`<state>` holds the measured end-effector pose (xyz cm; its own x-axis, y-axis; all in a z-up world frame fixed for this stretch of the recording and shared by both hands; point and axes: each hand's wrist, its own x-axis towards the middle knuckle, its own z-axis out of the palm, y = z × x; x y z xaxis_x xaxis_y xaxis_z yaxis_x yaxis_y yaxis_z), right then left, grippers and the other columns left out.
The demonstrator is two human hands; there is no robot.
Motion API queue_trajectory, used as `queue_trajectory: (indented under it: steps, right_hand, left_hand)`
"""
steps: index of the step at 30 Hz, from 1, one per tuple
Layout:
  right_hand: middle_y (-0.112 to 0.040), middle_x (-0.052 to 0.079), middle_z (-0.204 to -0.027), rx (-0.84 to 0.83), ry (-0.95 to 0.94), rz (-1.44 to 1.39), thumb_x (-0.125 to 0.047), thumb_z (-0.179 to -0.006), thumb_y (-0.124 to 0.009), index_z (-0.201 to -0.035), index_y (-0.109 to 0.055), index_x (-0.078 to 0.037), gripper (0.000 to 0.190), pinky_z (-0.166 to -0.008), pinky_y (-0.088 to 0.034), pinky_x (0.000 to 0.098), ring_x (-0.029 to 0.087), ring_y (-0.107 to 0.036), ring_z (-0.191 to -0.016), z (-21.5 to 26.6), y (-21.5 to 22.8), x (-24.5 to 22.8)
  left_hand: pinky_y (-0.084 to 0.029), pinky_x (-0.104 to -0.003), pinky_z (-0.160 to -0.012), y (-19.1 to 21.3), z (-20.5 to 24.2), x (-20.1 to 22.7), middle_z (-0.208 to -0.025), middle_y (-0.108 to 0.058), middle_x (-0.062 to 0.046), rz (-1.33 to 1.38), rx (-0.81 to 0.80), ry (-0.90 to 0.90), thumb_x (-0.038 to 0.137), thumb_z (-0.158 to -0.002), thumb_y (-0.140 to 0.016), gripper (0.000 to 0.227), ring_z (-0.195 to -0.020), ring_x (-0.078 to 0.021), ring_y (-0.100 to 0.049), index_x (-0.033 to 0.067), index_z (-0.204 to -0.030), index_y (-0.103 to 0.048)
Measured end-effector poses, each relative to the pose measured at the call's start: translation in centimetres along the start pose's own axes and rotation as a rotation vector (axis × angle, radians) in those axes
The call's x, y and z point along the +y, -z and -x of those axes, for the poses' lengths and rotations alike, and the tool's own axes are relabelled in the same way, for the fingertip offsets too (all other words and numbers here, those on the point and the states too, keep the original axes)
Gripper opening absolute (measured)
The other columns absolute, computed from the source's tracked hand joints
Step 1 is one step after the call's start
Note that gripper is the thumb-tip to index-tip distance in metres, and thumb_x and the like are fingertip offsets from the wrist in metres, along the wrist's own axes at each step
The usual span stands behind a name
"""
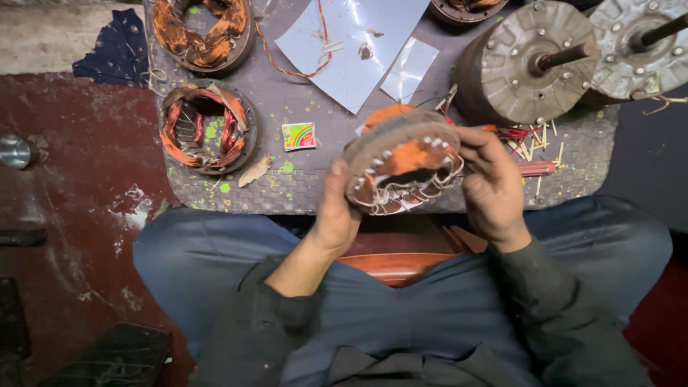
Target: The person is repairing a motor stator by using a match to burn the insulation off copper wires. They then use pliers to strip the wires and twist them together.
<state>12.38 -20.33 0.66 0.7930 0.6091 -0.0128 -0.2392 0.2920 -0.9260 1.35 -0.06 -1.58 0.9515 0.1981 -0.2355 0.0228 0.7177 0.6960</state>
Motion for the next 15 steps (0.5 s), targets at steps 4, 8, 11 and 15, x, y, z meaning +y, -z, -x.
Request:
queue_trajectory:
  steps: [4,8,11,15]
  right_hand:
    - [-0.058,0.017,-0.146,0.005,0.254,0.628,-0.039,-0.089,-0.084,-0.15,-0.044,0.003,0.084,-0.121,-0.047,0.0387,0.026,-0.059,-0.136,-0.2,-1.1,-1.0]
    - [-0.066,0.019,-0.137,0.082,0.506,1.085,-0.018,-0.09,-0.082,-0.142,-0.054,0.002,0.063,-0.106,-0.056,0.0377,0.031,-0.069,-0.123,-0.4,-2.2,-2.0]
    - [-0.071,0.019,-0.129,0.091,0.566,1.242,-0.011,-0.087,-0.084,-0.134,-0.061,0.004,0.055,-0.1,-0.058,0.0386,0.033,-0.073,-0.117,-0.4,-2.2,-2.6]
    - [-0.071,0.02,-0.126,0.089,0.592,1.287,-0.013,-0.083,-0.084,-0.131,-0.062,0.007,0.056,-0.097,-0.058,0.0386,0.034,-0.073,-0.114,-0.6,-2.2,-2.8]
  left_hand:
    - [-0.043,-0.032,-0.109,0.7,0.0,0.0,-0.124,-0.057,-0.01,-0.379,-0.073,-0.068,0.061,-0.101,-0.057,0.071,-0.121,-0.0168,-0.053,-0.0011,-0.136,-0.051]
    - [-0.047,-0.03,-0.096,0.6,0.4,0.5,-0.112,-0.059,-0.009,-0.525,-0.144,0.025,0.054,-0.097,-0.064,0.061,-0.106,-0.0147,-0.054,0.0007,-0.126,-0.054]
    - [-0.048,-0.03,-0.101,0.3,0.2,0.4,-0.117,-0.058,-0.009,-0.455,-0.164,0.053,0.052,-0.1,-0.063,0.059,-0.112,-0.0152,-0.055,0.0016,-0.128,-0.052]
    - [-0.045,-0.032,-0.109,0.0,-0.1,0.5,-0.128,-0.055,-0.01,-0.431,-0.12,0.029,0.052,-0.101,-0.063,0.066,-0.123,-0.0182,-0.053,0.0042,-0.141,-0.044]
